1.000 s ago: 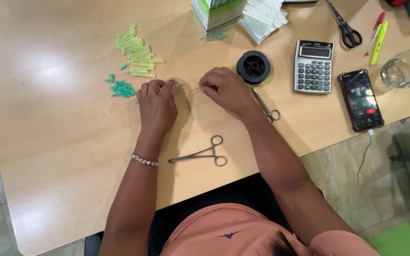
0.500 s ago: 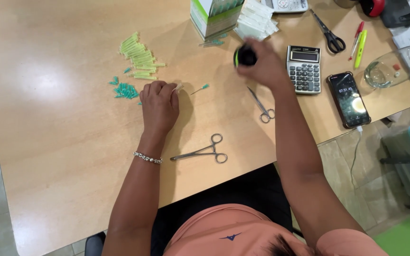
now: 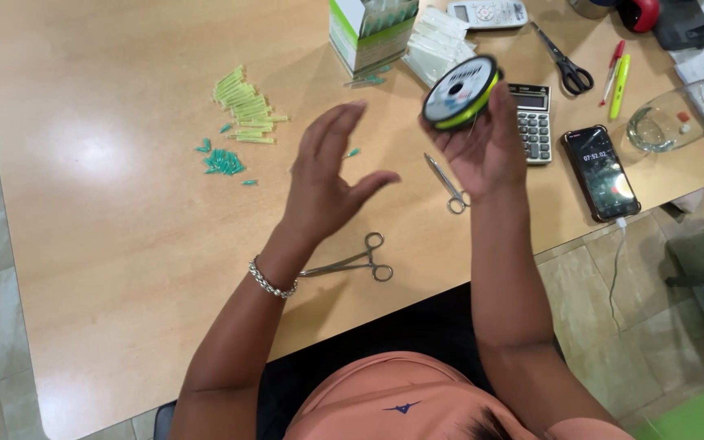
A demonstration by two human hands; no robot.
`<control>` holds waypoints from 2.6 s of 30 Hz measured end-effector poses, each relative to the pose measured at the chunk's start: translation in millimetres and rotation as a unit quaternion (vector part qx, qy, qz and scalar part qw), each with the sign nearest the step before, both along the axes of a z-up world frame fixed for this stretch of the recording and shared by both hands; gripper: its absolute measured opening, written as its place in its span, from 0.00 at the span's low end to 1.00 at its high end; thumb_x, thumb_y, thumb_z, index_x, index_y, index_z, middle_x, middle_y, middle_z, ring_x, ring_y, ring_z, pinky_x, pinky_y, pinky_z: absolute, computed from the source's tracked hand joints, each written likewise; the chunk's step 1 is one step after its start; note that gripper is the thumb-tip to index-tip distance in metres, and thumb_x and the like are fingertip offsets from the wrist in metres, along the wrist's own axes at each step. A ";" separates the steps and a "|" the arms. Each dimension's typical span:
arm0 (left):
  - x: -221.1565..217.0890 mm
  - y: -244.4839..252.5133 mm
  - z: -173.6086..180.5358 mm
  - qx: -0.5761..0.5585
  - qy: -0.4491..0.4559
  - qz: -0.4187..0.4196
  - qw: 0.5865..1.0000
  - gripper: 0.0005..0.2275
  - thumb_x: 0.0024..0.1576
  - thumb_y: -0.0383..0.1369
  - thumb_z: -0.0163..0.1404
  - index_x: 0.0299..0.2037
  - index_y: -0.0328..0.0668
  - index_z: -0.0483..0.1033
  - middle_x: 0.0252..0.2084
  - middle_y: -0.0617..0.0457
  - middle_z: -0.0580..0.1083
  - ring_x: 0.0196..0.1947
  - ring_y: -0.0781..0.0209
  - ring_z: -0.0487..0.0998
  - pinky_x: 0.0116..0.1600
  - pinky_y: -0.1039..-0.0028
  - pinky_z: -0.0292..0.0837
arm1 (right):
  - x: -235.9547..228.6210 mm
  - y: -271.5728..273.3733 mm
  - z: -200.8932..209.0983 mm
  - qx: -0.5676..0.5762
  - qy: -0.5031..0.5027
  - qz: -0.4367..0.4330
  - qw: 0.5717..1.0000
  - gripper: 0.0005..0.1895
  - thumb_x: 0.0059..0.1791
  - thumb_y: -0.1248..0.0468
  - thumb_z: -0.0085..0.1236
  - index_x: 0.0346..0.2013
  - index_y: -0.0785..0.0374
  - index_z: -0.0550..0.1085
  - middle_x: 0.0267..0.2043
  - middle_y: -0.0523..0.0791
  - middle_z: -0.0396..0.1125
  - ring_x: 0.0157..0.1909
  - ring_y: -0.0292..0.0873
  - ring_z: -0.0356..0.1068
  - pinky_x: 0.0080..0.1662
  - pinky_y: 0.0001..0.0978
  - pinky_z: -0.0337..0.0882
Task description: The person assembles small medical components by threading a green filament through a clear plastic tube and a green cap. They use hemostats to pull the filament through the tube and then tie a knot to secure it. The process is repeated for multiple units.
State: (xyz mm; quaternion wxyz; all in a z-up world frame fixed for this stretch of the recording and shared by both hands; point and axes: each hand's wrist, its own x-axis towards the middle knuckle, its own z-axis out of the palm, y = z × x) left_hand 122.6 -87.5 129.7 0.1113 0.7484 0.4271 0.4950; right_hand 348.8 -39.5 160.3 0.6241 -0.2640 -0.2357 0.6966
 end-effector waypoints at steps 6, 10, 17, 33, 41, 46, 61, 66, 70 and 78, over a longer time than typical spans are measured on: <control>27.1 -6.2 -8.8 0.054 -0.026 -0.038 0.997 0.33 0.51 0.40 0.68 0.65 0.41 0.69 0.59 0.41 0.71 0.62 0.37 0.72 0.67 0.51 0.69 | -10.4 -27.9 -14.1 -0.006 -0.027 0.012 1.000 0.35 0.46 0.40 0.62 0.56 0.61 0.67 0.53 0.52 0.71 0.49 0.54 0.78 0.41 0.32 0.80; 25.7 -7.2 -12.1 0.056 -0.042 -0.018 0.997 0.22 0.54 0.38 0.66 0.53 0.37 0.72 0.44 0.46 0.71 0.50 0.43 0.77 0.54 0.57 0.77 | -15.2 -38.8 -32.5 -0.045 -0.009 -0.014 0.999 0.35 0.46 0.43 0.64 0.56 0.63 0.66 0.54 0.54 0.70 0.52 0.59 0.77 0.55 0.53 0.81; 20.4 -7.7 -0.1 -0.179 -0.271 -0.118 0.939 0.04 0.62 0.34 0.56 0.38 0.46 0.81 0.32 0.53 0.80 0.37 0.59 0.83 0.41 0.75 0.79 | -8.2 -46.9 -60.8 -0.011 -0.050 0.024 0.998 0.32 0.46 0.36 0.60 0.52 0.56 0.73 0.51 0.46 0.74 0.52 0.51 0.76 0.61 0.56 0.74; -74.3 -3.3 49.5 -0.147 0.005 0.003 0.989 0.04 0.59 0.31 0.62 0.42 0.50 0.87 0.22 0.50 0.66 0.24 0.51 0.71 0.36 0.66 0.69 | 39.6 -48.2 -54.9 0.093 -0.127 -0.198 0.967 0.06 0.56 0.60 0.60 0.48 0.48 0.76 0.42 0.46 0.77 0.48 0.47 0.81 0.54 0.46 0.85; -125.5 0.8 38.4 -0.098 -0.031 0.072 0.992 0.05 0.61 0.28 0.65 0.45 0.50 0.87 0.23 0.52 0.63 0.26 0.60 0.67 0.39 0.72 0.69 | 83.8 -43.8 -62.3 0.135 -0.221 -0.199 0.945 0.13 0.55 0.58 0.63 0.49 0.58 0.73 0.39 0.47 0.74 0.44 0.43 0.80 0.53 0.38 0.85; -140.5 -4.3 39.7 -0.049 -0.052 0.094 0.993 0.04 0.63 0.23 0.64 0.44 0.42 0.87 0.22 0.50 0.60 0.28 0.55 0.68 0.43 0.67 0.69 | 94.7 -52.1 -57.5 0.140 -0.279 -0.184 0.932 0.15 0.54 0.57 0.64 0.49 0.62 0.73 0.38 0.47 0.73 0.43 0.38 0.79 0.52 0.31 0.83; -152.6 0.9 32.5 0.022 -0.025 0.151 0.988 0.03 0.68 0.19 0.57 0.46 0.30 0.84 0.40 0.45 0.80 0.42 0.56 0.78 0.47 0.68 0.73 | 83.3 -65.2 -46.6 0.031 -0.349 -0.080 0.933 0.24 0.46 0.49 0.70 0.49 0.58 0.75 0.38 0.38 0.69 0.40 0.34 0.70 0.42 0.24 0.72; -111.6 6.4 37.4 -0.140 -0.054 0.099 0.984 0.15 0.60 0.16 0.56 0.48 0.38 0.63 0.50 0.46 0.63 0.49 0.52 0.72 0.56 0.65 0.78 | 60.8 -62.1 -35.9 -0.016 -0.209 -0.110 0.972 0.16 0.48 0.52 0.69 0.36 0.56 0.72 0.34 0.37 0.68 0.37 0.33 0.70 0.40 0.23 0.71; -80.3 3.1 35.7 -0.057 0.015 -0.024 0.998 0.13 0.54 0.11 0.47 0.42 0.37 0.64 0.60 0.35 0.64 0.67 0.38 0.62 0.68 0.54 0.58 | 46.5 -61.5 -34.2 -0.045 -0.203 -0.133 0.969 0.18 0.46 0.52 0.70 0.40 0.58 0.75 0.39 0.42 0.73 0.41 0.39 0.75 0.39 0.28 0.76; -6.9 -33.1 64.2 -0.260 -0.066 -0.117 0.956 0.09 0.55 0.38 0.60 0.30 0.41 0.79 0.25 0.46 0.75 0.23 0.52 0.76 0.33 0.63 0.71 | 31.6 -56.9 -45.0 -0.004 -0.216 -0.122 0.969 0.10 0.58 0.56 0.56 0.38 0.57 0.70 0.26 0.52 0.71 0.23 0.50 0.76 0.20 0.40 0.78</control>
